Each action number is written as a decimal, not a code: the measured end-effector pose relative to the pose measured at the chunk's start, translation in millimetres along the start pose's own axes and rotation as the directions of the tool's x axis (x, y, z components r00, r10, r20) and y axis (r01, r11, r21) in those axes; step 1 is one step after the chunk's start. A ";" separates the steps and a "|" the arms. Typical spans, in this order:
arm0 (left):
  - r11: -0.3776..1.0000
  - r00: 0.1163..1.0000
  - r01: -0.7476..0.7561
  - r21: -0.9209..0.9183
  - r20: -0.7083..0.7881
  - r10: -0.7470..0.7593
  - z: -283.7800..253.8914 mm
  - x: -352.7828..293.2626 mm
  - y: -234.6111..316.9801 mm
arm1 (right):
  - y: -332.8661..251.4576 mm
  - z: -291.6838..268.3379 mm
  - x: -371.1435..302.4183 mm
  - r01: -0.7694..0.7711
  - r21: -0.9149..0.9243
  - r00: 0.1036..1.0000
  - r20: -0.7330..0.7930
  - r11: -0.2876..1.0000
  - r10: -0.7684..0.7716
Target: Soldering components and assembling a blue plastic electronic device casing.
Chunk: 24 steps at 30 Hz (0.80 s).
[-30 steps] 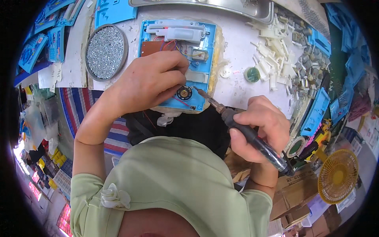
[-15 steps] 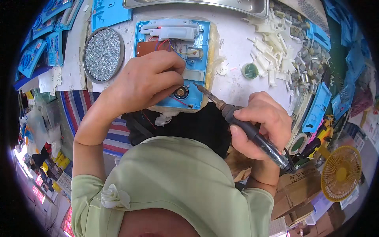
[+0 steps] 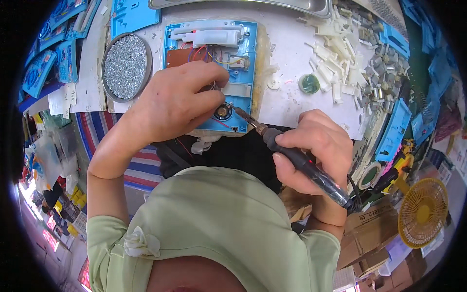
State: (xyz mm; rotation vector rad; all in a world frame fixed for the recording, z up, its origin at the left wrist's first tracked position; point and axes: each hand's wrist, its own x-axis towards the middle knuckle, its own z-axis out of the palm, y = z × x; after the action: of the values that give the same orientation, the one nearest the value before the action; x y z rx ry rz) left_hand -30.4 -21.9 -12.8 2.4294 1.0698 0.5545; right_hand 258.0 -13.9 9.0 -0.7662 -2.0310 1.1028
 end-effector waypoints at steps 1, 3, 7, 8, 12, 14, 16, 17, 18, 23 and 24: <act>1.000 1.000 -0.006 0.012 0.003 0.006 -0.9 0.3 0.5 | -0.5 2.0 1.1 0.002 -0.005 1.000 0.002 1.000 -0.002; 0.999 1.000 -0.021 0.032 0.009 0.021 -2.0 1.1 0.7 | -0.5 4.2 2.6 0.003 -0.010 1.000 0.008 1.000 -0.002; 0.998 0.999 -0.027 0.054 0.041 0.025 -3.2 2.1 1.1 | 1.3 6.2 4.3 -0.003 -0.012 1.000 0.017 1.000 0.004; 0.998 0.999 -0.027 0.055 0.047 0.024 -3.9 2.2 1.6 | 1.8 6.7 4.7 -0.005 -0.013 1.000 0.017 1.000 0.005; 0.998 0.999 -0.034 0.062 0.034 0.032 -3.5 1.4 3.0 | 4.1 10.4 4.3 0.004 -0.011 1.000 0.014 1.000 -0.003; 0.997 0.999 -0.036 0.072 0.038 0.034 -4.2 1.3 3.4 | 4.5 9.8 4.4 -0.007 -0.013 1.000 0.019 1.000 0.008; 0.996 0.999 -0.037 0.082 0.040 0.034 -4.6 1.0 3.9 | 2.7 9.0 5.9 -0.037 -0.019 0.999 0.018 0.999 0.037; 0.996 0.999 -0.038 0.087 0.041 0.034 -4.7 0.8 4.3 | 1.9 8.6 6.5 -0.051 -0.022 0.999 0.017 0.998 0.051; 0.995 0.999 -0.039 0.091 0.041 0.036 -4.8 0.9 4.2 | 1.6 8.5 6.8 -0.046 -0.021 0.999 0.016 0.999 0.046; 0.995 0.998 -0.049 0.091 0.032 0.046 -2.7 0.7 3.0 | -0.5 3.2 3.6 -0.036 0.012 0.999 -0.015 0.999 0.036; 0.995 0.998 -0.050 0.091 0.030 0.047 -2.6 0.7 2.8 | -1.2 0.9 1.5 -0.044 0.018 0.998 -0.032 0.999 0.045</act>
State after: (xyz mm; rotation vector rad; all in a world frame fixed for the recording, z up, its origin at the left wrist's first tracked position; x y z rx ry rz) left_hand -29.6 -22.5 -9.0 2.5408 1.0485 0.4954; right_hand 256.3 -13.7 10.2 -0.8189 -1.9836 1.1248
